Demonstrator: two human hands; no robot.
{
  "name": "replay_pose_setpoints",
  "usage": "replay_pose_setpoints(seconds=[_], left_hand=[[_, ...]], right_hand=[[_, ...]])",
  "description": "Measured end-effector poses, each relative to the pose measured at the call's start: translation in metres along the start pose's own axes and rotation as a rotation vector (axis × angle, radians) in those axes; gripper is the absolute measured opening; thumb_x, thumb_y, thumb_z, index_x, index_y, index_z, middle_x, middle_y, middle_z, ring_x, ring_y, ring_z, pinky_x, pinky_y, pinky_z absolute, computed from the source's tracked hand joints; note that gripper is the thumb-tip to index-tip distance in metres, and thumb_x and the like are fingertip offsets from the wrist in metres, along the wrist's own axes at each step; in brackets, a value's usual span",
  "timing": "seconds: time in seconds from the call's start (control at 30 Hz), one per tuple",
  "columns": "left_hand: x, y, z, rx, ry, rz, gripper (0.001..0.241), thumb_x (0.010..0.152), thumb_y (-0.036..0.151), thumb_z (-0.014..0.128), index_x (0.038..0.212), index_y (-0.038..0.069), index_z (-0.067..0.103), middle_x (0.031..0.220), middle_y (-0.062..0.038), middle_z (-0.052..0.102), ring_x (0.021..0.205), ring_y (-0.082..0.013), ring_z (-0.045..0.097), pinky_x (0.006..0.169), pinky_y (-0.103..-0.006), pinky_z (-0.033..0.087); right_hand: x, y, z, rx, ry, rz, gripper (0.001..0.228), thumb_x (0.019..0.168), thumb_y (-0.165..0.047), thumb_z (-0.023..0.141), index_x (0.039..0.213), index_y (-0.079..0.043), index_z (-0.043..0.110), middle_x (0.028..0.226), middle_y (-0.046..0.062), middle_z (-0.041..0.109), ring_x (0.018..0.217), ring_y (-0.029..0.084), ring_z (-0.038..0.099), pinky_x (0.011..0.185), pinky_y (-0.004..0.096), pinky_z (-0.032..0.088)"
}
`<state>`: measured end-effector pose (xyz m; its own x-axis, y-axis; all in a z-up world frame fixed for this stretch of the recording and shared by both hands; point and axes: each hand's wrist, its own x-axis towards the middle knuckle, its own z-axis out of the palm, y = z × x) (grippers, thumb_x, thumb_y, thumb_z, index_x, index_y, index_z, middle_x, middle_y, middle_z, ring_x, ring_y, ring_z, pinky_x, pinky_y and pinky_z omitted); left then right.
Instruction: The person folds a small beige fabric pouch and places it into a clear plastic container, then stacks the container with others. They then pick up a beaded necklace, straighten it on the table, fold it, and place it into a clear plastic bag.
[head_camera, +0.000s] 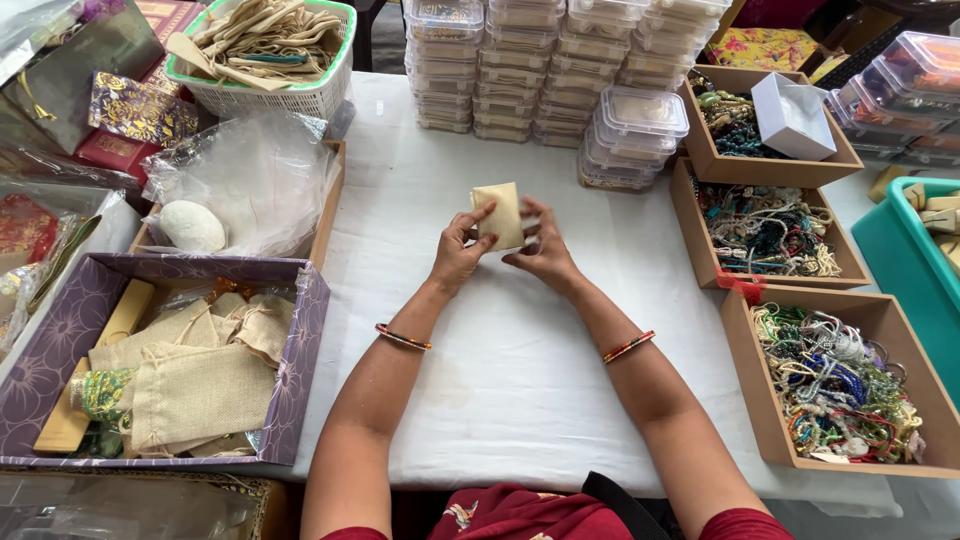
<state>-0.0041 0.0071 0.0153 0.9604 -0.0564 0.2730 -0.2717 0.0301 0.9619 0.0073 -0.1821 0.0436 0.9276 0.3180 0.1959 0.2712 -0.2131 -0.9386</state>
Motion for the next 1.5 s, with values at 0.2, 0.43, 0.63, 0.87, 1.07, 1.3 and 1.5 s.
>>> replay_pose_setpoints(seconds=[0.2,0.43,0.63,0.87,1.07,1.3,1.5], left_hand=[[0.008,-0.025,-0.007,-0.402,-0.14,-0.118,0.063,0.091,0.005,0.068,0.152,0.015,0.053,0.126,0.003,0.066,0.109,-0.0067,0.066,0.099,-0.024,0.056],[-0.007,0.022,0.008,0.624,-0.036,0.05,0.041,0.092,0.023,0.075,0.131,0.014,0.072,0.098,-0.003,0.063,0.084,-0.0158,0.063,0.083,-0.0311,0.055],[0.005,-0.016,0.008,0.083,-0.095,0.015,0.026,0.098,0.022,0.073,0.117,0.005,0.074,0.107,0.0,0.071,0.094,-0.0093,0.066,0.081,-0.0276,0.056],[0.008,-0.023,-0.009,-0.021,-0.076,-0.048,0.023,0.095,0.02,0.075,0.113,0.005,0.076,0.094,-0.004,0.077,0.084,-0.0088,0.067,0.073,-0.0252,0.056],[-0.006,0.009,-0.002,0.446,0.1,0.319,0.018,0.088,0.013,0.076,0.105,0.008,0.078,0.097,-0.004,0.079,0.084,-0.0152,0.072,0.075,-0.0279,0.058],[-0.016,0.06,0.008,1.024,0.139,0.728,0.011,0.087,0.013,0.076,0.084,0.007,0.067,0.08,-0.006,0.069,0.073,-0.0241,0.069,0.061,-0.0342,0.055],[-0.018,0.073,-0.001,1.405,-0.036,0.715,0.007,0.084,0.01,0.072,0.081,0.01,0.066,0.076,-0.005,0.067,0.069,-0.021,0.07,0.058,-0.0326,0.056]], right_hand=[[-0.01,-0.001,0.001,-0.845,0.248,-0.75,0.051,0.079,-0.022,0.087,0.125,-0.016,0.067,0.135,0.01,0.056,0.121,0.031,0.054,0.099,0.047,0.048],[-0.003,0.025,-0.005,-0.55,0.259,-0.692,0.02,0.096,-0.019,0.077,0.113,-0.01,0.071,0.104,0.002,0.071,0.1,0.019,0.065,0.091,0.036,0.051],[0.01,0.055,-0.01,0.382,0.205,-0.091,0.017,0.1,-0.018,0.068,0.1,-0.003,0.075,0.09,0.0,0.069,0.087,0.01,0.06,0.081,0.025,0.047],[0.014,0.055,-0.016,0.483,0.023,0.05,0.019,0.094,-0.022,0.073,0.107,-0.008,0.071,0.098,0.0,0.07,0.094,0.011,0.061,0.084,0.026,0.05],[-0.004,-0.005,-0.007,-0.437,0.231,-0.606,0.033,0.089,-0.027,0.076,0.115,-0.007,0.069,0.111,0.006,0.068,0.103,0.019,0.064,0.091,0.035,0.051],[-0.007,0.006,-0.002,-0.749,0.297,-0.763,0.017,0.092,-0.016,0.079,0.106,-0.014,0.071,0.098,-0.001,0.07,0.094,0.022,0.067,0.086,0.038,0.051],[-0.01,-0.004,-0.001,-0.774,0.275,-0.869,0.013,0.092,-0.012,0.076,0.103,-0.01,0.069,0.094,0.004,0.065,0.091,0.025,0.065,0.081,0.039,0.053]])
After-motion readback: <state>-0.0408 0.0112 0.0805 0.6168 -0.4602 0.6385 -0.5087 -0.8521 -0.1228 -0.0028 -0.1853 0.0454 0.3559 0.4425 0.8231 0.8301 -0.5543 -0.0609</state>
